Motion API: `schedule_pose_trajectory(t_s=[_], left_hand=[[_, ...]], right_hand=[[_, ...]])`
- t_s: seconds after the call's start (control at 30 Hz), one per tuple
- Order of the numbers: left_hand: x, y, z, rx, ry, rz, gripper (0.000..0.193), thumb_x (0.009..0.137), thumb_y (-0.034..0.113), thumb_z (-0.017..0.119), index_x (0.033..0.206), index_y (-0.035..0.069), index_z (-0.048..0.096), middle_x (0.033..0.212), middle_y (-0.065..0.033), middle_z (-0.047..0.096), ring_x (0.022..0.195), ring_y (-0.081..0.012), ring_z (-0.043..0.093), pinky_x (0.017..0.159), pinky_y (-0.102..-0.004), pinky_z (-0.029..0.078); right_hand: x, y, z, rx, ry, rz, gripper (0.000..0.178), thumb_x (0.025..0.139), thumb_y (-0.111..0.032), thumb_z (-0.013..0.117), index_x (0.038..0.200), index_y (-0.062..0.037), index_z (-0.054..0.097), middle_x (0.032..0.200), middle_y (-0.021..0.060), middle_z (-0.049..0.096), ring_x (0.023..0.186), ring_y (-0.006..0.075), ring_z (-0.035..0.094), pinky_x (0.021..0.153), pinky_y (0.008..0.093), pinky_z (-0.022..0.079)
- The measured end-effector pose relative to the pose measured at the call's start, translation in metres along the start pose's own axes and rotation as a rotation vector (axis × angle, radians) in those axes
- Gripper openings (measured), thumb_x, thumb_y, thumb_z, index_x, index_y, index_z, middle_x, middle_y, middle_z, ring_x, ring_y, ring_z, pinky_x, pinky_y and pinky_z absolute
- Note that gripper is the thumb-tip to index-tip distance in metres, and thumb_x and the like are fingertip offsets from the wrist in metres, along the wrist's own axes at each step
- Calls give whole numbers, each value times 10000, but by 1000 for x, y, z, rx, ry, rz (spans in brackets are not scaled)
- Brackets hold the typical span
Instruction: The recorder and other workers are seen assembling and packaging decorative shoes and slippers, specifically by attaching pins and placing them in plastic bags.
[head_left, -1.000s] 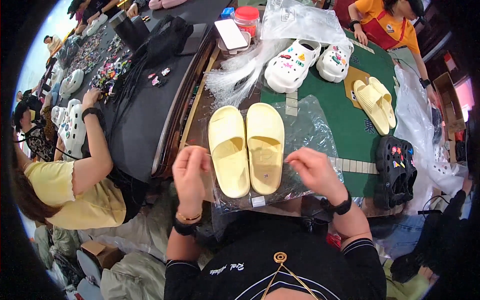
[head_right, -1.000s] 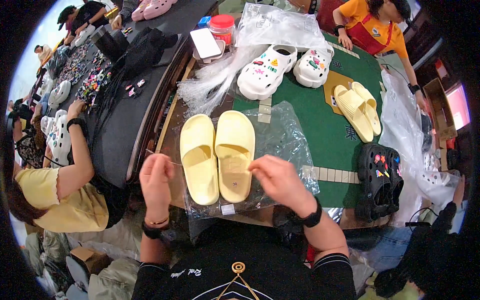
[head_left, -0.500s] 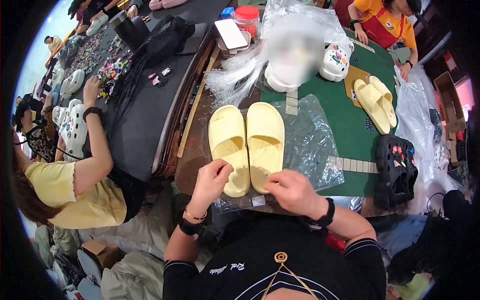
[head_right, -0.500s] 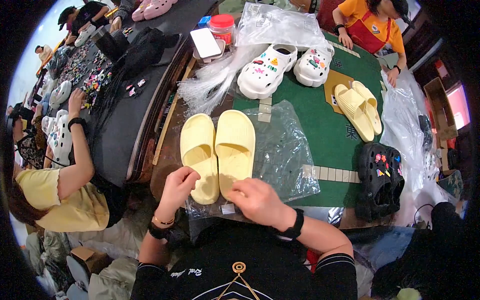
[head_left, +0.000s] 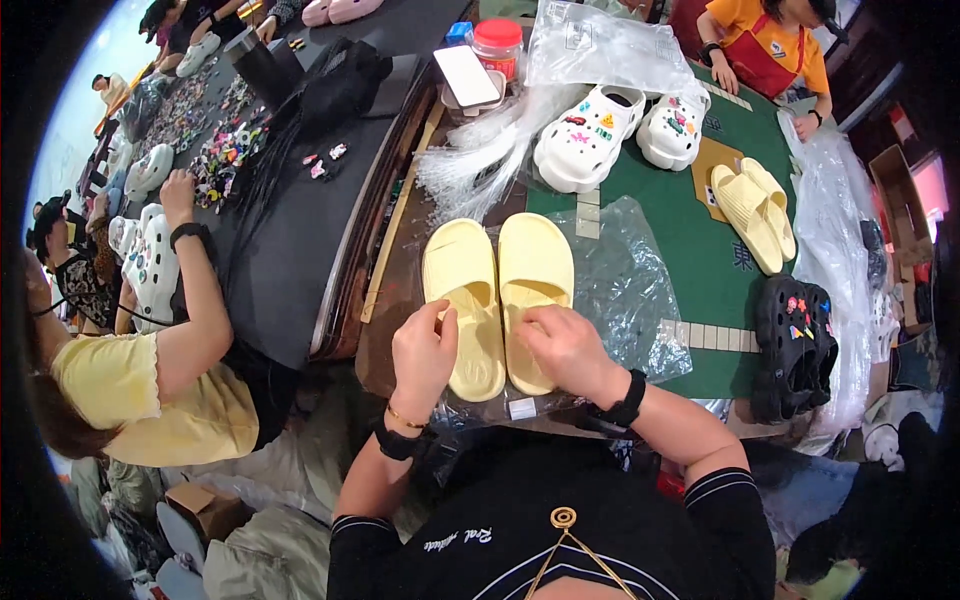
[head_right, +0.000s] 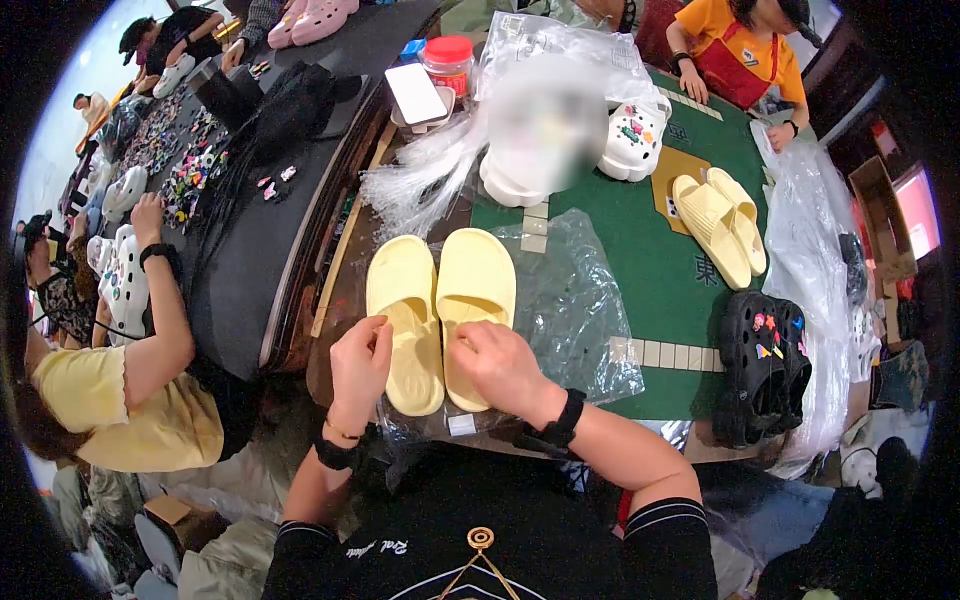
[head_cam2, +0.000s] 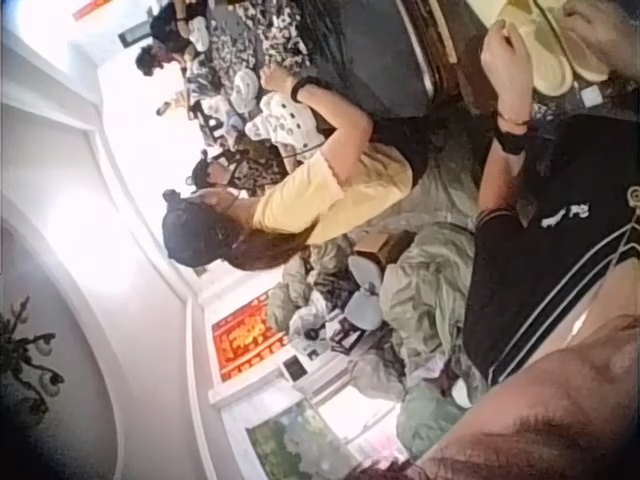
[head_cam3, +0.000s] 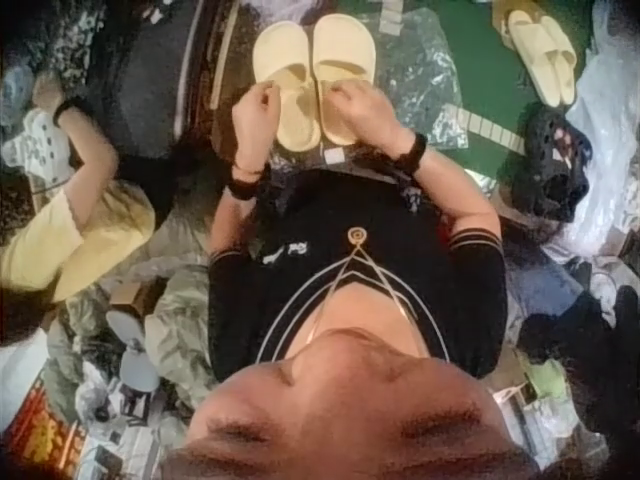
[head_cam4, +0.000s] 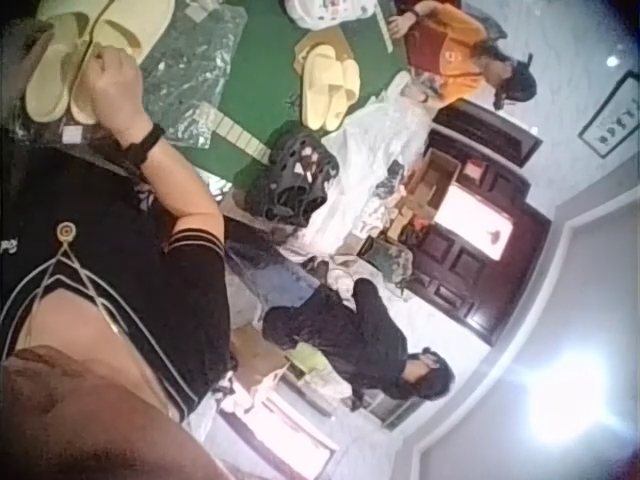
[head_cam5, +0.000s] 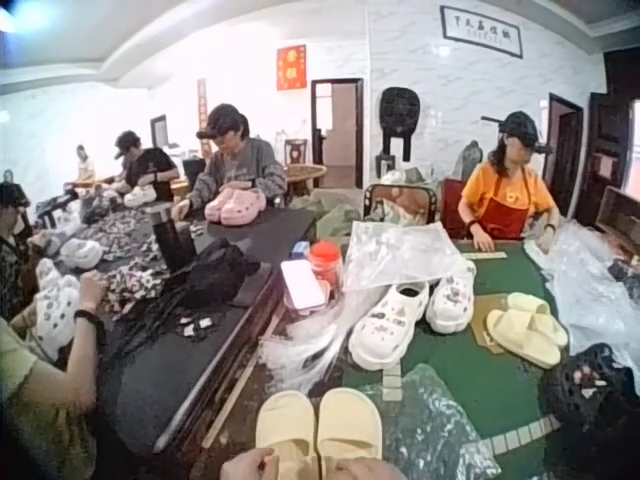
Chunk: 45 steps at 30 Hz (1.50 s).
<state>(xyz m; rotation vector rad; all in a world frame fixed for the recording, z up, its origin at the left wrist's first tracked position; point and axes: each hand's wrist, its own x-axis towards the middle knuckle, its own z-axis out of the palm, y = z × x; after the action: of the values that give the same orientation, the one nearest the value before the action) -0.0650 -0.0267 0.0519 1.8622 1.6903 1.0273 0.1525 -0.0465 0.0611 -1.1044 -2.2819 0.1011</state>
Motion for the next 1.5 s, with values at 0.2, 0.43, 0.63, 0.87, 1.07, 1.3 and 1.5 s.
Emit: schedule_pose_trajectory(t_s=[0.2, 0.43, 0.63, 0.87, 1.07, 1.3, 1.5], left_hand=[[-18, 9, -9, 79, -96, 236, 326, 818, 147, 720, 1107, 25, 633, 951, -137, 614, 769, -276, 643, 654, -349, 520], [-13, 11, 11, 120, -182, 448, 294, 769, 116, 737, 1046, 54, 660, 929, -106, 628, 821, -285, 638, 695, -358, 530], [1, 7, 31, 226, -102, 434, 105, 782, 122, 728, 852, 66, 672, 758, -91, 621, 694, -283, 625, 611, -372, 508], [8, 11, 39, 266, -39, 449, 90, 794, 134, 714, 775, 70, 654, 693, -97, 596, 637, -288, 600, 574, -381, 487], [7, 15, 39, 249, 12, 500, 161, 800, 165, 709, 723, 68, 607, 673, -91, 557, 622, -274, 593, 552, -375, 484], [3, 20, 39, 202, -100, 525, 178, 771, 219, 745, 792, 76, 641, 663, -73, 564, 567, -248, 599, 516, -364, 483], [5, 18, 57, 338, -101, 552, 171, 811, 194, 679, 708, 92, 589, 634, -69, 577, 522, -245, 615, 458, -336, 489]], right_hand=[[2, 12, 3, -14, -42, 81, 255, 732, -55, 595, 982, -22, 632, 1023, 134, 618, 931, 295, 633, 815, 381, 528], [5, 14, 10, -11, -41, 111, 295, 763, -65, 579, 1047, 10, 613, 1110, 165, 601, 1024, 315, 610, 888, 383, 511], [5, 17, 14, -9, -38, 118, 335, 750, -67, 596, 1075, 12, 616, 1155, 170, 589, 1056, 324, 602, 914, 384, 505], [9, 11, 3, -3, 37, 68, 318, 731, -68, 613, 1044, -16, 639, 1135, 153, 603, 1010, 307, 620, 860, 379, 523], [19, 29, -15, 113, 258, 210, 216, 742, 24, 601, 939, -42, 659, 930, 118, 622, 869, 324, 611, 750, 399, 514], [32, 73, -22, 194, 220, 477, 162, 804, -5, 574, 944, -30, 653, 966, 134, 619, 913, 337, 602, 801, 407, 499], [25, 77, 0, 179, 146, 416, 203, 838, -72, 573, 1012, -9, 655, 1096, 164, 634, 1018, 357, 585, 904, 420, 476]])
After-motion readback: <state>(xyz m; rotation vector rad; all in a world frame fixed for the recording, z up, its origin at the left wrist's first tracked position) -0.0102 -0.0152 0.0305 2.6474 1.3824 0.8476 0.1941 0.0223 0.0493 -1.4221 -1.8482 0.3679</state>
